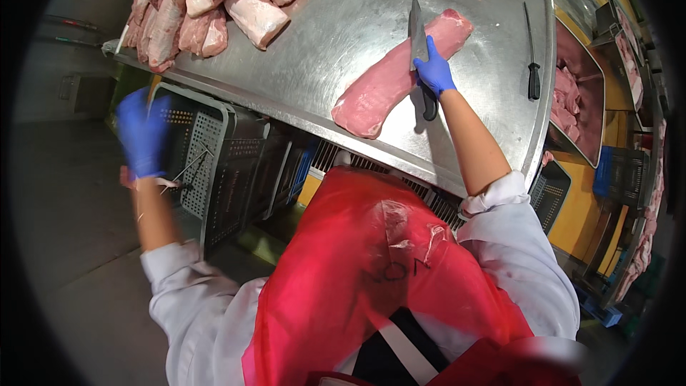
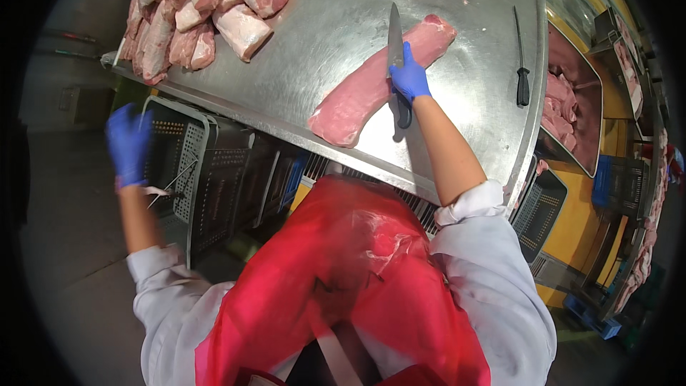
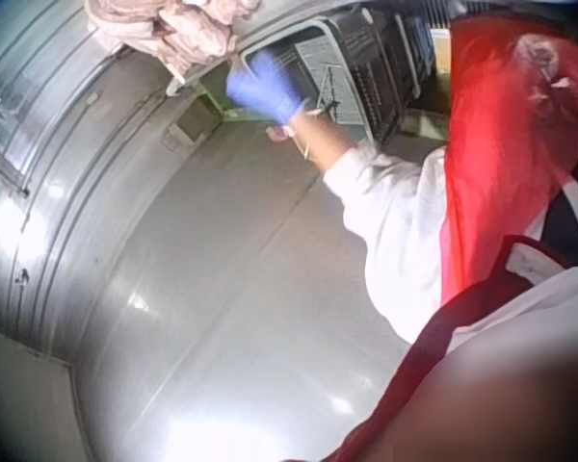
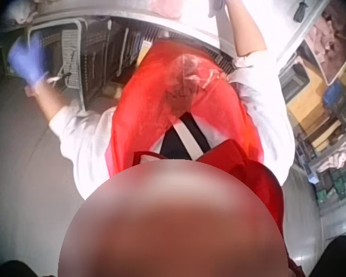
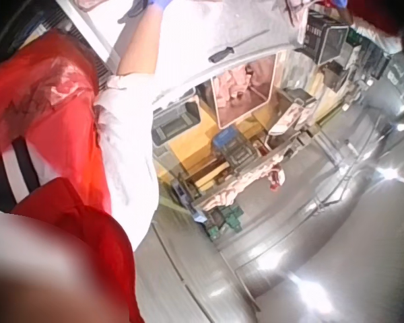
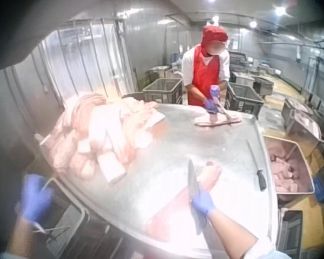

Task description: The person trims fat and sinew from pork loins using a knife and places the trimmed pieces into a metal tray. The person repeatedly handles multiple pork loins, separating fat and meat, and organizes the trimmed meat on the table.

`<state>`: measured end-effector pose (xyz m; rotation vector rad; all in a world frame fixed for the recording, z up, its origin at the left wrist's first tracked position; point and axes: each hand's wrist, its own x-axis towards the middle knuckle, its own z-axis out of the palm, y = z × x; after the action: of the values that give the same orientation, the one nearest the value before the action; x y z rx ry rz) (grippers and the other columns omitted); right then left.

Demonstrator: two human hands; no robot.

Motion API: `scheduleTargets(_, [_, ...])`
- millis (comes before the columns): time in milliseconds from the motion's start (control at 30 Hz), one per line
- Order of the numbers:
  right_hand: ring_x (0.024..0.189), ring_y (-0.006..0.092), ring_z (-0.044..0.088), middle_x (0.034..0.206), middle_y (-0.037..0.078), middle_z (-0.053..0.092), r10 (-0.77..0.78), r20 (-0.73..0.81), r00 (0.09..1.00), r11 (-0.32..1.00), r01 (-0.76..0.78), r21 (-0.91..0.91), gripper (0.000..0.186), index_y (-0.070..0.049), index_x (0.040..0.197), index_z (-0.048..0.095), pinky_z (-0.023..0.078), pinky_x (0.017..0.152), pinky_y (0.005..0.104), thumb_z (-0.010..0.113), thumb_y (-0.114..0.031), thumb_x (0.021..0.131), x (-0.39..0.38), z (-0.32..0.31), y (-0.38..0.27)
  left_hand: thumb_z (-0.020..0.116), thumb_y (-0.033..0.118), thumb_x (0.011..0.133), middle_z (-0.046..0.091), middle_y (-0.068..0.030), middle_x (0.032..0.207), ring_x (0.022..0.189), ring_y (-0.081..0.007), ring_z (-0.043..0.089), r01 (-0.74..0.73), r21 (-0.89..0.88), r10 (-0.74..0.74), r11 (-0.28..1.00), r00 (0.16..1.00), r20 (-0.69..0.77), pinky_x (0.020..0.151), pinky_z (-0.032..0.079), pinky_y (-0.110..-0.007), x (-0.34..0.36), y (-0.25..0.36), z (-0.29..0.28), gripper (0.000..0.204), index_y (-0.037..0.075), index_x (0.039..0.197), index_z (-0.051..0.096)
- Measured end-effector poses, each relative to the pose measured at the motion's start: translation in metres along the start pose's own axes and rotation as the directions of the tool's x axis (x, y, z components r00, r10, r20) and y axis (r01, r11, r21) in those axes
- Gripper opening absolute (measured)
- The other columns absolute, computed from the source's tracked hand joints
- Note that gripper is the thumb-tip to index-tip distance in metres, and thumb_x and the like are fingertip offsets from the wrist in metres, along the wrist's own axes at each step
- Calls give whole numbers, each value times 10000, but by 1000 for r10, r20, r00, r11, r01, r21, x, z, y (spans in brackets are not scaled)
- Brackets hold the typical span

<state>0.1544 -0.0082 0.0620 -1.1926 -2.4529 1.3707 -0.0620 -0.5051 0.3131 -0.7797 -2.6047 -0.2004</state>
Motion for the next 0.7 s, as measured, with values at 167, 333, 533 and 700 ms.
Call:
scheduleTargets(167, [1082, 447, 655, 1189, 322, 642, -122, -1, 993, 981, 121, -151, 789, -236, 1591, 236, 520, 946, 461, 569, -214, 876, 23, 33, -24, 619, 373, 907, 472, -284, 1359, 1235, -441, 466, 137, -673, 269, 726, 846, 461, 1075, 360, -536, -125, 210, 266, 652, -51, 1375, 453])
scheduleTargets(333, [804, 388, 718, 944, 274, 704, -187, -193, 963, 869, 70, -490, 738, -343, 1575, 258, 575, 763, 452, 558, -200, 916, 47, 7, -9, 631, 317, 923, 384, -289, 1429, 1307, -455, 386, -77, -765, 603, 639, 668, 436, 1093, 319, -558, -143, 269, 242, 667, -66, 1408, 381])
scheduleTargets(533, [621, 381, 675, 797, 276, 673, -221, -110, 969, 809, 119, -576, 751, -316, 1580, 244, 535, 626, 488, 526, -101, 918, -41, 30, -49, 683, 250, 891, 530, -222, 1267, 1199, -388, 504, 68, -846, 516, 530, 766, 385, 1024, 410, -484, -131, 198, 267, 540, -11, 1315, 473])
scheduleTargets(700, [634, 430, 653, 746, 287, 656, -38, -62, 997, 743, -13, -669, 776, -229, 1590, 214, 508, 626, 520, 524, -64, 898, -85, 59, -48, 688, 218, 889, 596, -195, 1143, 1055, -351, 600, 161, -880, 353, 446, 872, 339, 927, 488, -457, -110, 185, 287, 427, -12, 1217, 541])
